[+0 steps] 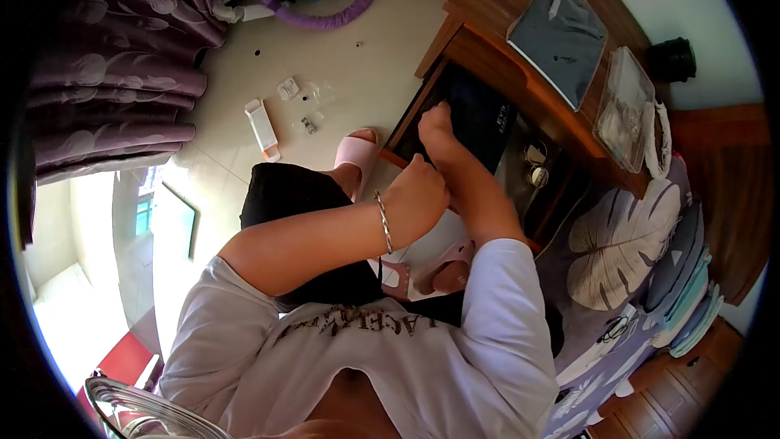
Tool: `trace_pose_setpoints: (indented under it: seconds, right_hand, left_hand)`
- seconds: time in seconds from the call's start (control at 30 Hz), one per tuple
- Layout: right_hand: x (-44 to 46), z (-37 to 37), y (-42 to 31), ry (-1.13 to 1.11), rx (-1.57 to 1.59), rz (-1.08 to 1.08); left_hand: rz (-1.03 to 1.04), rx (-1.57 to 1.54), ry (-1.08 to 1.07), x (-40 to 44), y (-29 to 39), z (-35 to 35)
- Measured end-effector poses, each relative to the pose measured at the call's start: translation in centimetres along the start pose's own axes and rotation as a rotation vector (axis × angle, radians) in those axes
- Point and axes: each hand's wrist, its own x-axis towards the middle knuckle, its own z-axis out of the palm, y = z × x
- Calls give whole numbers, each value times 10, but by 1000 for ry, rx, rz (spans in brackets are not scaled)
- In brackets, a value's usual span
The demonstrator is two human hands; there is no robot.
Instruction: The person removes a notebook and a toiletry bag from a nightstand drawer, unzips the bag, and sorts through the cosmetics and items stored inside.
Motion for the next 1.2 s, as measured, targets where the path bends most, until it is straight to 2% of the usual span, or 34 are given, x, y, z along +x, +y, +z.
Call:
trace_pose_setpoints:
  seconds: [0.03,0.07,0.13,0.27,0.33,0.47,0.53,0.57,0.63,0.67,0.73,0.93,0.97,1.03,1.17,1.2]
  right_hand:
    - [-5,5,2,105,-66,-15]
    - [-11,10,8,103,-67,-9]
    - [-36,2,25,238,-159,-264]
    - [-64,-4,39,118,-179,-212]
    - [-79,-10,48,49,-38,-177]
    - [-94,-14,49,43,-1,-151]
    - [-98,-1,47,288,134,-113]
    - [-101,6,49,287,130,-113]
    - [-113,21,56,578,325,-145]
    - [-120,28,60,571,325,-149]
    - [-134,38,71,733,378,-167]
    - [-179,54,98,755,348,-193]
    - [-183,57,100,774,312,-184]
    - [-190,58,104,792,276,-168]
    - [-215,41,116,822,246,-245]
    - [-225,37,119,831,220,-257]
  left_hand:
    - [-4,-16,6,0,-1,0]
    - [-7,-32,11,0,-2,0]
    - [-1,-1,-30,0,-5,0]
    - [-2,37,-5,0,-2,6]
    - [26,29,-5,0,2,7]
    - [38,27,-4,5,11,7]
    - [60,42,-64,7,13,2]
    - [67,47,-82,9,13,0]
    - [95,35,-119,8,12,-6]
    - [105,27,-132,6,13,-8]
    - [127,-17,-146,4,12,-11]
    - [123,48,-191,16,16,8]
    - [131,50,-190,22,17,17]
    - [58,5,-362,43,18,47]
    - [-49,-140,-349,65,9,121]
    - [-68,-106,-212,63,8,139]
